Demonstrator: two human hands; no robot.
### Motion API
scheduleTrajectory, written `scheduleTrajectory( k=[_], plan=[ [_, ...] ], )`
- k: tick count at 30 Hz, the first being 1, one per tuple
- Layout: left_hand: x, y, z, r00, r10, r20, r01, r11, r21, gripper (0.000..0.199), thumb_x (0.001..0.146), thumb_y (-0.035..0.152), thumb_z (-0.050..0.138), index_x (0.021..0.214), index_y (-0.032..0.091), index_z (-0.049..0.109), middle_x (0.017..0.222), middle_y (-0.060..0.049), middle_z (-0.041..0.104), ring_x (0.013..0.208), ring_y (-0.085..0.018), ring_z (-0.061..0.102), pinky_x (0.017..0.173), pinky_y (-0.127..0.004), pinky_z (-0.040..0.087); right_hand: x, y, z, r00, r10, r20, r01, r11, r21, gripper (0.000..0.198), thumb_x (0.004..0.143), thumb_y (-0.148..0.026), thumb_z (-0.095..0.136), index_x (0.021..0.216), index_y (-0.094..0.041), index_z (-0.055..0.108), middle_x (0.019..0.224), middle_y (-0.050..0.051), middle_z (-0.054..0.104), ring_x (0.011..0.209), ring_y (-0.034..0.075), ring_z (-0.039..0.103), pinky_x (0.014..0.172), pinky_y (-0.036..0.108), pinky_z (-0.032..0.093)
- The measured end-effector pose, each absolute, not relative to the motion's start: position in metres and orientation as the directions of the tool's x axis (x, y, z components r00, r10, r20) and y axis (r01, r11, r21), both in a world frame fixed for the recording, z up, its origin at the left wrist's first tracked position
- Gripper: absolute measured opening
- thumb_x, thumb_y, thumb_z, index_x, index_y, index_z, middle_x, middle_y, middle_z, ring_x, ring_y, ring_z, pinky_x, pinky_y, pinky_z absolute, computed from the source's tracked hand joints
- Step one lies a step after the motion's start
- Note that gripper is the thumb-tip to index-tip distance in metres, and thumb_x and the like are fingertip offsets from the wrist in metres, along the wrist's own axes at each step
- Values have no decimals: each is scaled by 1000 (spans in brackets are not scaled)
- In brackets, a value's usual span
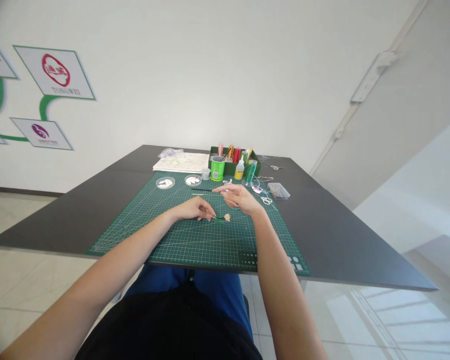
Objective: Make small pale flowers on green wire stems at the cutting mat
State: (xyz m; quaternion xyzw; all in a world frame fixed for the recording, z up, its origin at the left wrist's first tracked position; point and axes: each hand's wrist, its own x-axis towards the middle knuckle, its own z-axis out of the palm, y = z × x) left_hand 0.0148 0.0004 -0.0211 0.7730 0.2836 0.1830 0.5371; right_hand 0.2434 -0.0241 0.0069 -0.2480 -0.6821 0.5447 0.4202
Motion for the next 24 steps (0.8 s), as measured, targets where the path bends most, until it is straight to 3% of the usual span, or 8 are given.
scheduleTrajectory(
  k=[9,24],
  plan=[
    [17,-1,-19,832,555,10,173,-276,946,21,75,19,76,94,11,80,72,-6,75,51,-7,54,50,-19,42,239,-17,2,-435,863,257,-43,266,-963,43,88,-43,70,116,-11,70,46,-12,29,43,6,20,46,25,15],
    [15,-5,-9,744,660,105,115,-282,953,26,75,27,78,95,10,78,78,-9,76,49,-6,50,52,-20,42,244,-8,-7,-309,932,190,212,262,-941,52,86,-46,64,121,-8,69,46,-11,28,45,8,21,47,25,16]
  ],
)
